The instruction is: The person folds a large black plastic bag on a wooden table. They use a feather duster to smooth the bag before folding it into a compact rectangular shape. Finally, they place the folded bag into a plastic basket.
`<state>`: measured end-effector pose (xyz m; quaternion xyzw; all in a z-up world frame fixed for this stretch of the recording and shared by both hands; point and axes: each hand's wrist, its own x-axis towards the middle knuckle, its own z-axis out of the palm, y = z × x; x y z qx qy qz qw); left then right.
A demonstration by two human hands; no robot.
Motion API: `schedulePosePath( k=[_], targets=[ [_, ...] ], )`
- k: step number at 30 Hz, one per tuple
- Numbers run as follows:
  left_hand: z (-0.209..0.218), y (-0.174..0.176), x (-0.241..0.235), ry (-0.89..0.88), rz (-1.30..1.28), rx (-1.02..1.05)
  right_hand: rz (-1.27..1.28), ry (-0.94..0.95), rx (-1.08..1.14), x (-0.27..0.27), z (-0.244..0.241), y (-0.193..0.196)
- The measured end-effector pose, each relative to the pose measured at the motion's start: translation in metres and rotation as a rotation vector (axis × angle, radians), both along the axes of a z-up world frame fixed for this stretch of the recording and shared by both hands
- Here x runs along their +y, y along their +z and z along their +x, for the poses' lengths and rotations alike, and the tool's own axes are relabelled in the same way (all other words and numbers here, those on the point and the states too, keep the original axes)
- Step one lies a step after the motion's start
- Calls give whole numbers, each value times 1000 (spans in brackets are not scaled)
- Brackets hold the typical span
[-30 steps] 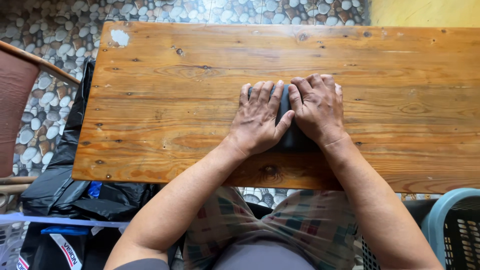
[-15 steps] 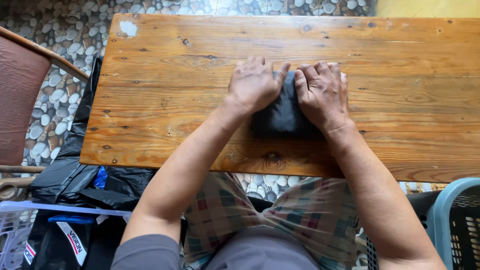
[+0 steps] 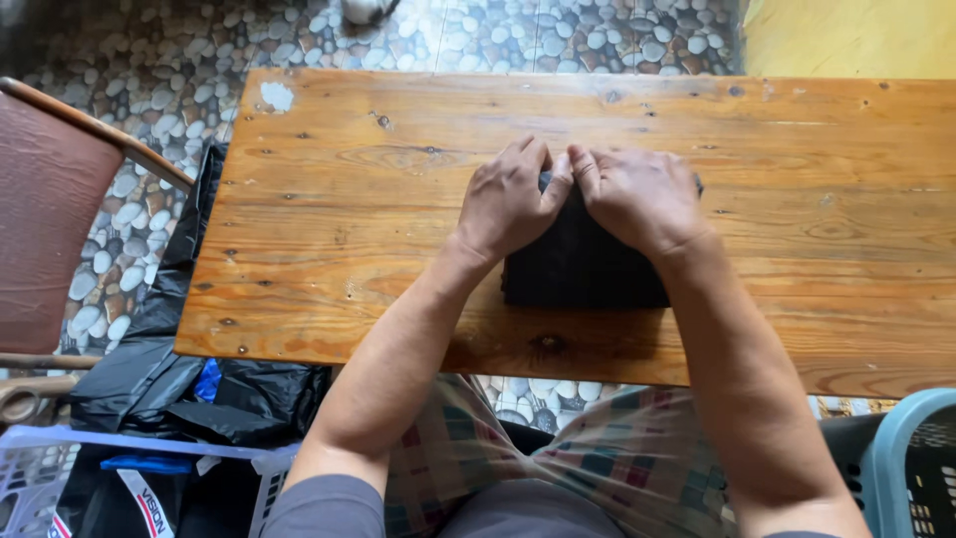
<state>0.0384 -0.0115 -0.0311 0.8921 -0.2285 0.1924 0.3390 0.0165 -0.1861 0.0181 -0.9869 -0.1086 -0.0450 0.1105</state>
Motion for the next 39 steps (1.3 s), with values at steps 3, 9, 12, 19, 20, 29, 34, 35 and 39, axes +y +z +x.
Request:
schedulePosePath(
  k=[3,9,12,19,20,29,34,35,39],
  targets=[
    [1,4,8,6,-27,-42,22,-65,-47,8,2,-10],
    [0,18,11,-99,-360,313,118,-35,-441,-14,-1,-24],
    [-9,26,6,-209,-549,558,114,-62,-586,-30,5,-33],
    [-2,13,-4,-218,-682,559,128,-62,-737,-29,7,-33],
    [-2,12,-5,-217,-684,557,127,-60,-739,-29,8,-34],
    [-3,7,-7,-195,-713,511,164,-6,-786,-34,8,-34],
    [-6,11,-5,-162,-686,479,98,119,-847,-18,-5,-3],
    [-9,15,-4,-159,-683,477,102,120,-849,-18,-5,-5],
    [-13,22,-3,-156,-670,478,89,163,-740,-22,-2,-15]
  ],
)
